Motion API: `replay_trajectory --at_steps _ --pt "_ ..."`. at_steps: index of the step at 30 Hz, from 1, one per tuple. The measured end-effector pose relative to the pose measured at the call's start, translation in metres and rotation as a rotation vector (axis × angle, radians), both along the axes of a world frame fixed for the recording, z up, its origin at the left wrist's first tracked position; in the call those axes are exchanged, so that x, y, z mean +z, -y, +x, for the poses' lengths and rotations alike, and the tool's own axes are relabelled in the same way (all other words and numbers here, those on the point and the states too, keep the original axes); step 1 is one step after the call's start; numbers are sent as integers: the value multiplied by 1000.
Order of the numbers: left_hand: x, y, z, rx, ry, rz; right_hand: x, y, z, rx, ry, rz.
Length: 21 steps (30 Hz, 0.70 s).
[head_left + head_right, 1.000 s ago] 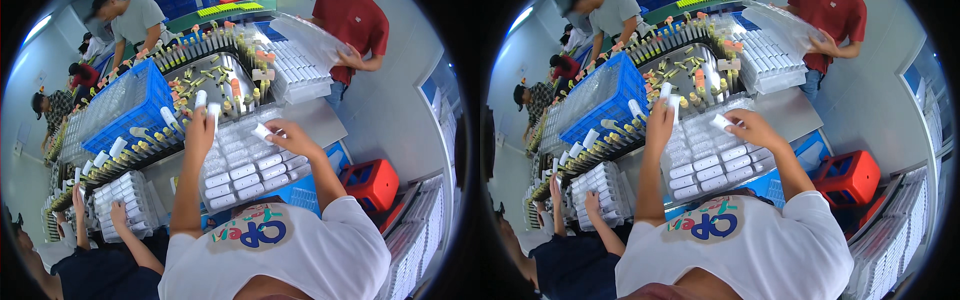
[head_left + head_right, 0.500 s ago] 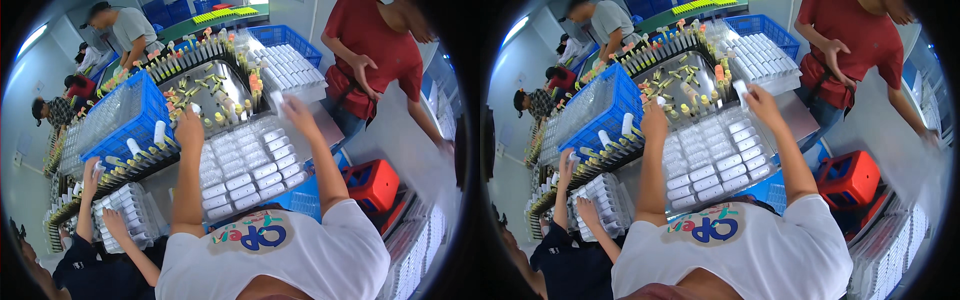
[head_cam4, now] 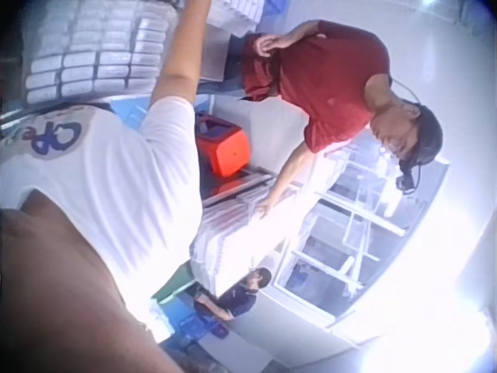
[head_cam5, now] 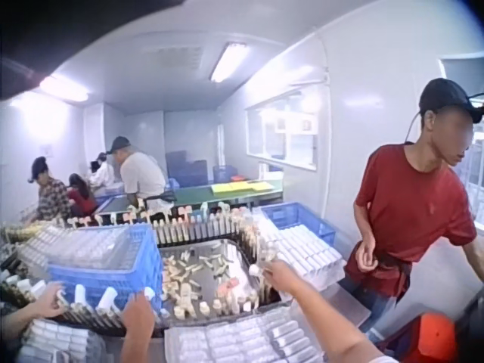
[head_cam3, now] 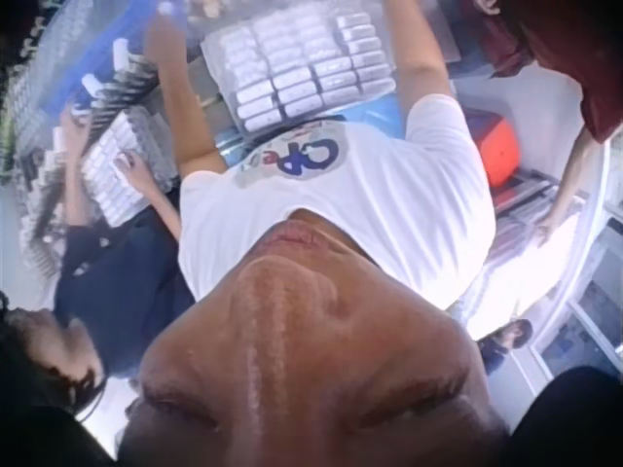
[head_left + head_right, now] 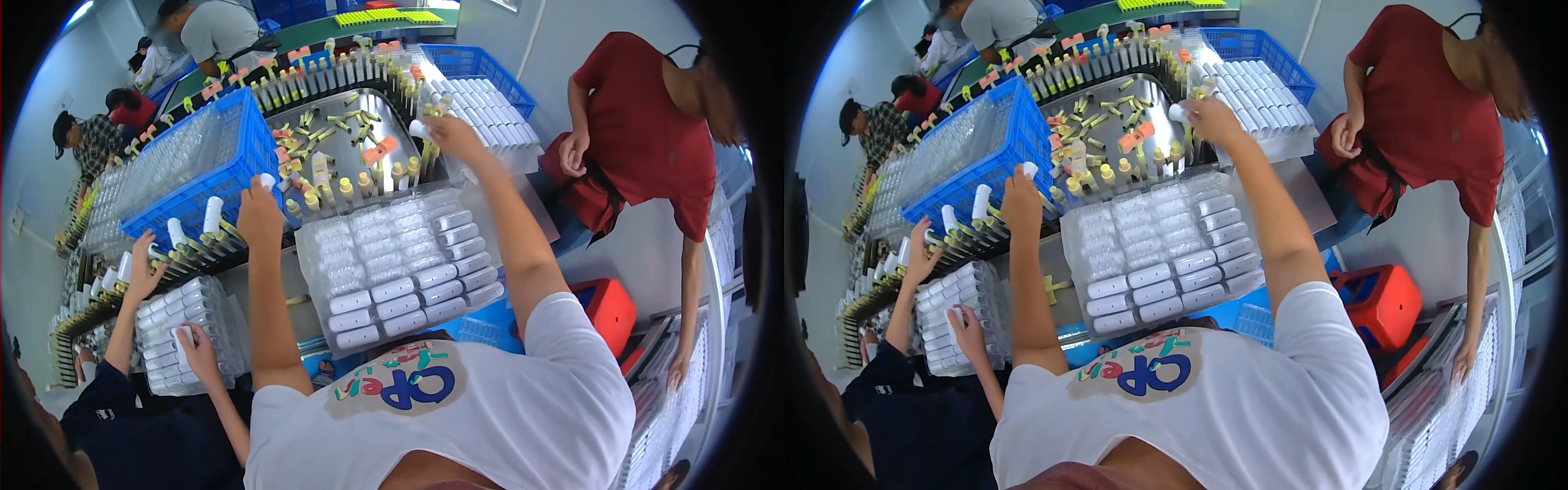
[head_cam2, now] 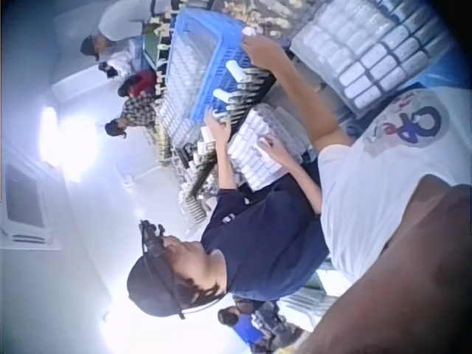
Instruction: The person packs wrapped items into plastic tray compartments by hand and replaces filled trays with empty ones.
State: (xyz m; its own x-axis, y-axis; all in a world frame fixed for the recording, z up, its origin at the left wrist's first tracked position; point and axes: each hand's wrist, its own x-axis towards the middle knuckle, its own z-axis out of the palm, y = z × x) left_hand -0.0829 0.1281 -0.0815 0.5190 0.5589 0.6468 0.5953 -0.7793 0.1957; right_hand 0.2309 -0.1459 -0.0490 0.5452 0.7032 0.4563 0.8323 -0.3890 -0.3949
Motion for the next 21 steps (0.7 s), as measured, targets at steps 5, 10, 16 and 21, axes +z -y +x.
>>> replay_trajectory --at_steps 5,10,16,21 --pt "-1 -18 -30 36 78 60 -32 -10 -67 -143 192 234" --pt "1 -37 -61 205 -25 -9 -8 -12 -95 37 -45 94" --pt "-11 90 -75 -87 39 -4 -14 81 -110 32 88 -283" --pt "11 195 -62 -714 -270 -216 -24 91 -112 -6 77 -612"
